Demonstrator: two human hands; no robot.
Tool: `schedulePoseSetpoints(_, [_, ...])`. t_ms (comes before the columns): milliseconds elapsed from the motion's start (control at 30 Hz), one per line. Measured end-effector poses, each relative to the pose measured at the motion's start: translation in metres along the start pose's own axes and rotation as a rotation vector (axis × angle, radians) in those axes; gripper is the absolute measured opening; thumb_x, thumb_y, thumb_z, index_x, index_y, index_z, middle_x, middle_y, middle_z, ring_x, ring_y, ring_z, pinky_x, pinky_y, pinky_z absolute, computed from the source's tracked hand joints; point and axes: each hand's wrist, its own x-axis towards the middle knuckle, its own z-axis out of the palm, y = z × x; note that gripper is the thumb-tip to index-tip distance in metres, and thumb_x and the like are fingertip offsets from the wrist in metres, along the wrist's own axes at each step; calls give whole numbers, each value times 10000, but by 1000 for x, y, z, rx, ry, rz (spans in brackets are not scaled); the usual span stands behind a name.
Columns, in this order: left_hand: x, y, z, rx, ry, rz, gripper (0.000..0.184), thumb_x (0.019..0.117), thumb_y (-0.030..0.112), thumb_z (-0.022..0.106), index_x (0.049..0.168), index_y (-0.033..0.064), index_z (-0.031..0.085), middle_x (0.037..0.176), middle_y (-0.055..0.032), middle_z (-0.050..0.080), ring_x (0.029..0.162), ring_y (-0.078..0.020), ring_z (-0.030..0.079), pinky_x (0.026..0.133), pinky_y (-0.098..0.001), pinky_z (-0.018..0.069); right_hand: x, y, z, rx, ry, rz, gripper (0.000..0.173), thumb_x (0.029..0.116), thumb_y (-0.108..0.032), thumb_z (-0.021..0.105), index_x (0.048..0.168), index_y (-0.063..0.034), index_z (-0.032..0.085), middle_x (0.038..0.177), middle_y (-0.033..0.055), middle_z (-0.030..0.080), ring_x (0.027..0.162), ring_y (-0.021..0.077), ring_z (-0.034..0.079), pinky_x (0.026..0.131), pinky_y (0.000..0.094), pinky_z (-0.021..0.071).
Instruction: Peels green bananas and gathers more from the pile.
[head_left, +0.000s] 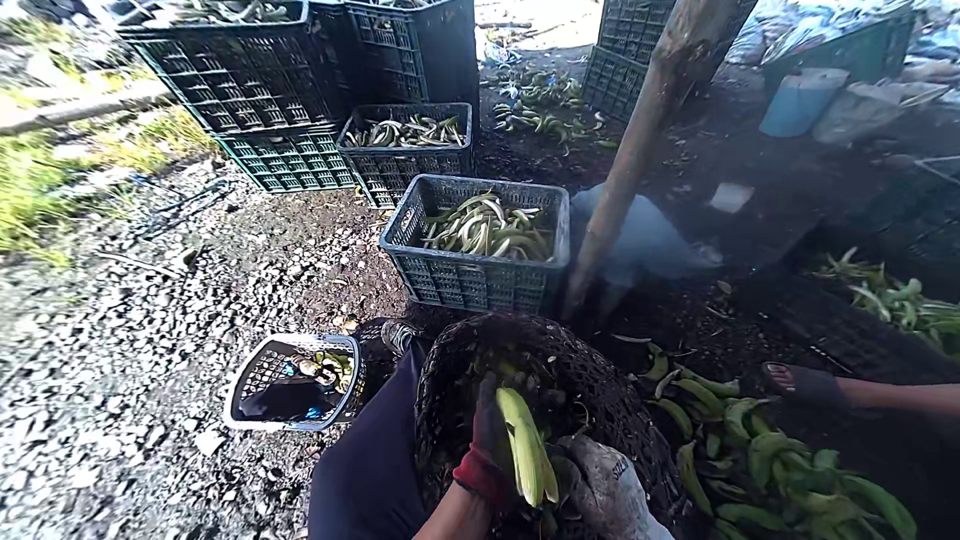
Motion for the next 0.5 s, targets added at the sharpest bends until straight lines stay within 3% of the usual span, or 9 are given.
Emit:
schedulePoseSetpoints(67, [1,2,-4,-25,9,-33,403,1120,325,243,982,117,559,757,1,635,666,-88,644,613,-239,569,1,1,-2,31,-103,-44,515,1043,-441,424,948,-62,759,855,100,756,773,232,751,679,435,612])
schedulePoseSetpoints(167, [-8,8,-6,-10,-106,-146,352,1117,337,317,1028,114,575,759,-9,632,661,-110,648,641,-275,590,6,3,2,127,-247,57,531,1046,-423,415,1010,-12,749,881,143,753,814,281,749,733,499,597])
schedulePoseSetpoints(267, [-11,4,0,5,-195,-167,434,1120,371,267,1016,106,594,788,-26,659,686,-122,674,623,-271,595,19,3,-3,152,-348,240,490,1032,-363,445,1093,31,731,958,212,746,922,371,736,837,593,555])
schedulePoseSetpoints(333, [-7,7,-7,137,-205,-94,610,1108,470,149,1157,66,604,933,-78,718,842,-166,712,730,-321,610,22,1,-4,142,-303,229,504,1040,-412,459,1056,6,740,926,186,746,891,347,739,808,575,567])
schedulePoseSetpoints(400, [-4,10,-24,384,-279,21,839,1053,592,21,1347,-20,514,1109,-132,711,1000,-202,698,853,-369,592,18,1,-8,64,-232,179,510,1050,-450,450,1050,-39,754,933,144,761,871,308,754,771,549,593])
schedulePoseSetpoints(433, [-6,11,-32,531,-338,80,879,1030,650,51,1383,-23,492,1139,-100,704,1021,-160,685,881,-345,584,17,2,-12,-2,-209,159,478,1047,-432,467,1045,-50,754,947,137,764,875,306,757,761,546,601])
schedulePoseSetpoints(467, [-10,14,-38,656,-403,103,858,1021,697,176,1388,-7,502,1151,-59,708,1034,-120,681,910,-328,580,19,3,-15,-69,-211,143,444,1037,-407,490,1052,-52,757,979,141,768,899,315,760,769,551,607])
schedulePoseSetpoints(500, [-17,15,-41,778,-412,74,739,1040,640,296,1372,11,497,1105,-19,708,994,-81,680,893,-304,581,23,3,-19,-119,-272,151,433,1032,-400,500,1083,-52,752,1028,155,764,950,336,754,803,568,599])
